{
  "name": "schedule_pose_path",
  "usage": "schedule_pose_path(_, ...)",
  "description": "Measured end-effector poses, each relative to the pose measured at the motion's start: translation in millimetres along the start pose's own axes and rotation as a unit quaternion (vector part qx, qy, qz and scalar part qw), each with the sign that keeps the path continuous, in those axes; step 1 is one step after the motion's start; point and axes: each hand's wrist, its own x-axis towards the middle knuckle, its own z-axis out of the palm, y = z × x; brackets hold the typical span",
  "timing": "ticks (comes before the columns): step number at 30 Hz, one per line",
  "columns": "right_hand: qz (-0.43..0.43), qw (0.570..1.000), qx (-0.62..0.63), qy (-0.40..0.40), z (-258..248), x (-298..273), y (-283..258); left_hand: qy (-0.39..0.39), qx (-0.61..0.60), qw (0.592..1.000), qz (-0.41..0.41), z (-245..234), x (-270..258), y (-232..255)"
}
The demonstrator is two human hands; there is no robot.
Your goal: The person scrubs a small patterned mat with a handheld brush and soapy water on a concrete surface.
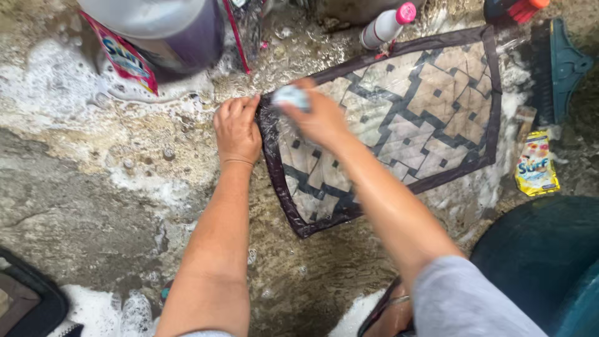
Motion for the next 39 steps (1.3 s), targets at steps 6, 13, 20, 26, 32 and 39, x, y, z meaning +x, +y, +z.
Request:
schedule_pose_path(6, 0.088, 0.953, -0.155, 0.245, -72, -21, 83, 0.029, -0.015, 0.999, 0.025, -2, 0, 2)
schedule_pose_path(13, 0.124, 0.964, -0.2, 0.127, 12, 15, 9, 0.018, -0.018, 1.0, 0.0, 0, 0, 1)
schedule_pose_path(20, 0.032, 0.998, 0.048, -0.019, -7, -10, 8, 0.03, -0.027, 0.999, 0.004, 0, 3, 2)
schedule_pose_path(26, 0.078, 0.962, -0.147, 0.218, -50, 3, 61, 0.046, -0.027, 0.998, 0.03, 2, -3, -5)
schedule_pose_path(32, -0.134, 0.97, -0.149, 0.139, 17, 0, 11, 0.045, -0.031, 0.998, 0.022, 4, -4, -7)
schedule_pose_path(39, -0.106, 0.971, -0.186, -0.109, 31, -116, -24, 0.06, -0.061, 0.996, 0.03, 7, -2, -11)
